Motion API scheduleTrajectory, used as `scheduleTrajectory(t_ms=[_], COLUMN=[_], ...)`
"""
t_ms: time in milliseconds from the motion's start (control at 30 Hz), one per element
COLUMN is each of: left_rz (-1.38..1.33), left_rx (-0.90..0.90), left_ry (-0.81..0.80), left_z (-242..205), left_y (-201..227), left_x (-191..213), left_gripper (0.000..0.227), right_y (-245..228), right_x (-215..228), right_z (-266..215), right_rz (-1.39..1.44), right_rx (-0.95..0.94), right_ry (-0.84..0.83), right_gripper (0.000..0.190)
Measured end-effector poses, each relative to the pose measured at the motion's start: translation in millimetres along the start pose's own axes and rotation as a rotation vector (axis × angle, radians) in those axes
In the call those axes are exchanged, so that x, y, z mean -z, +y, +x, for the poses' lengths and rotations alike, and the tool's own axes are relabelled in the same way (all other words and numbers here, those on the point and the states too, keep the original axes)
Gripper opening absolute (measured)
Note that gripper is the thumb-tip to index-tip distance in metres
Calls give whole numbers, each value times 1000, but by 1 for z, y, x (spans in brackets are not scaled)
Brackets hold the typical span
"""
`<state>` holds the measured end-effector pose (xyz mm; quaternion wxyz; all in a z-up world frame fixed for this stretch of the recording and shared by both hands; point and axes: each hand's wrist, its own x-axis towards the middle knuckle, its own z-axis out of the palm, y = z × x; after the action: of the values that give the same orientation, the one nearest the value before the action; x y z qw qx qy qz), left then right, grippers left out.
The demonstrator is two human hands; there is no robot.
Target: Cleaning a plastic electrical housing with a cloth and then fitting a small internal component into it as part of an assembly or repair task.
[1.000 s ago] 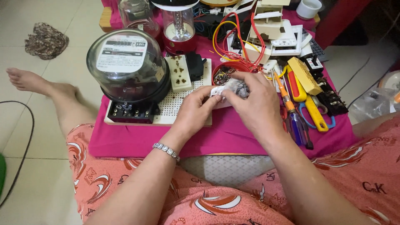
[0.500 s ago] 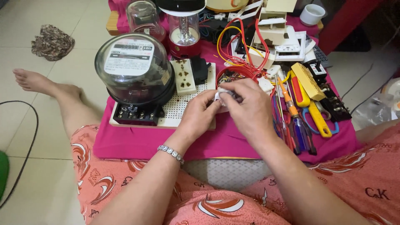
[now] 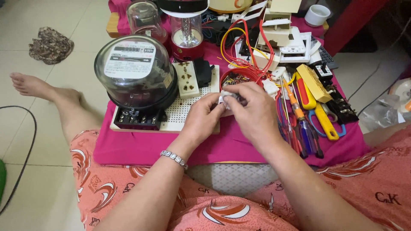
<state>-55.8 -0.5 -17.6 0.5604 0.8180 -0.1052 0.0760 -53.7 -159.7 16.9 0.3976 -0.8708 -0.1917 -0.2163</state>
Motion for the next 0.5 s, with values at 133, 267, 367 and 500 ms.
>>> scheduleTrajectory(t_ms=[133, 267, 367, 500], left_rz=[-23, -30, -20, 3], left_rx=[-34, -18, -2, 27], left_ry=[-4, 6, -1, 1], left_z=[-1, -1, -1, -1], left_y=[-3, 0, 0, 9], left_x=[0, 0, 0, 0], left_gripper=[26, 27, 27, 23], right_y=[22, 55, 44, 1], right_x=[14, 26, 18, 4], right_z=[1, 3, 3, -1], right_rz=[-38, -164, -170, -10], right_rx=[-22, -122, -116, 31], right_ry=[-17, 44, 48, -33], right_gripper=[25, 23, 24, 27])
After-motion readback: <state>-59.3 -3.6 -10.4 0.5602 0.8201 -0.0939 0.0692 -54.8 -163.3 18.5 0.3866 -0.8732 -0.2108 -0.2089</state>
